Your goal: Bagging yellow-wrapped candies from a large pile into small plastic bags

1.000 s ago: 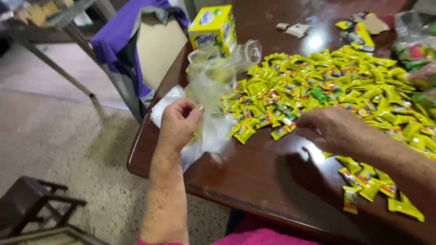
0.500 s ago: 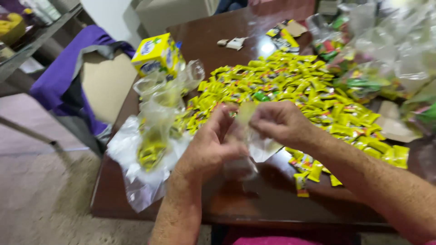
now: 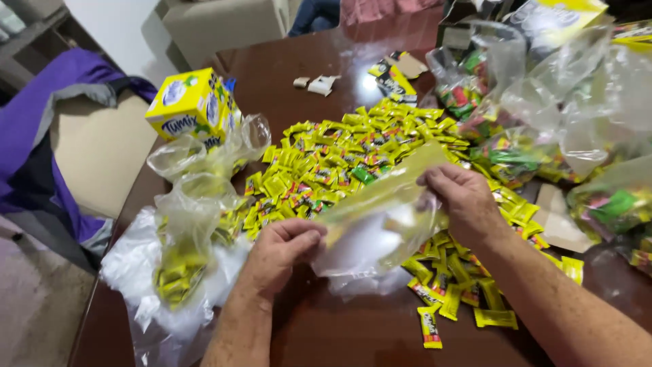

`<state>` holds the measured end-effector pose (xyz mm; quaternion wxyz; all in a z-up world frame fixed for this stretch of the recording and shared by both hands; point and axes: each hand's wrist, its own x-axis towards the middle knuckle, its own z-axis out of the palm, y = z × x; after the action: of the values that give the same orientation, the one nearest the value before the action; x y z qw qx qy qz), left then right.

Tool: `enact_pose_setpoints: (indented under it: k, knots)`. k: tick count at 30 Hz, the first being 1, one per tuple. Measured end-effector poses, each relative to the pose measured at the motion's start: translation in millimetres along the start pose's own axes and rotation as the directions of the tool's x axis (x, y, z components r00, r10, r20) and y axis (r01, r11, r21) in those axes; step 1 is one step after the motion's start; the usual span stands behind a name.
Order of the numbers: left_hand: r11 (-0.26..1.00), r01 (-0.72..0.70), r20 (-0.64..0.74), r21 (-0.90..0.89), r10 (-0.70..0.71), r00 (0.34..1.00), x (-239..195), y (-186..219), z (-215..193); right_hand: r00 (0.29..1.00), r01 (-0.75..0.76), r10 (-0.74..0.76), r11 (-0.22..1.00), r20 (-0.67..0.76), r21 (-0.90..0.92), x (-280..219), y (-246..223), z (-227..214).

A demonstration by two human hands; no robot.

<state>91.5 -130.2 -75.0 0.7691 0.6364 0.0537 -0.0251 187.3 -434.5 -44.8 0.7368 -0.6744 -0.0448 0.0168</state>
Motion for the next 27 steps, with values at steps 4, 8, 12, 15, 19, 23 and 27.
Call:
enact_pose_setpoints:
  k: [4, 8, 12, 15, 19, 23, 27]
  knots:
    - [0.998, 0.002, -0.069, -0.057, -0.006, 0.998, 2, -5, -2, 1.0, 0.018, -0.019, 1.0, 0.013, 0.024, 5, 18, -8]
    - [0.99, -0.118, -0.215, -0.075, 0.099, 0.971, 1, -6, 11, 0.938, 0.341, -0.344, 0.889, 0.046, -0.306, 5, 12, -13]
    - [0.987, -0.161, -0.191, 0.01, 0.16, 0.968, -3, -15, 29, 0.723, 0.68, -0.642, 0.597, 0.255, -0.426, -35, 0, 16]
    - [0.964, -0.205, -0.002, 0.169, 0.208, 0.978, -35, -4, 64, 0.547, 0.814, -0.484, 0.496, 0.683, -0.3, -80, -14, 41]
    - [0.72, -0.641, 0.335, 0.267, 0.555, 0.762, -63, 30, 82, 0.686, 0.621, -0.36, 0.744, 0.633, -0.249, -72, 1, 30]
    - [0.64, -0.619, 0.271, 0.456, 0.563, 0.781, -77, 56, 100, 0.942, 0.229, -0.215, 0.973, 0.257, -0.026, -49, 5, 12]
    - [0.56, -0.071, 0.245, 0.825, -0.241, 0.939, -96, 71, 135, 0.966, -0.151, 0.005, 0.822, 0.259, 0.549, -38, -10, 7]
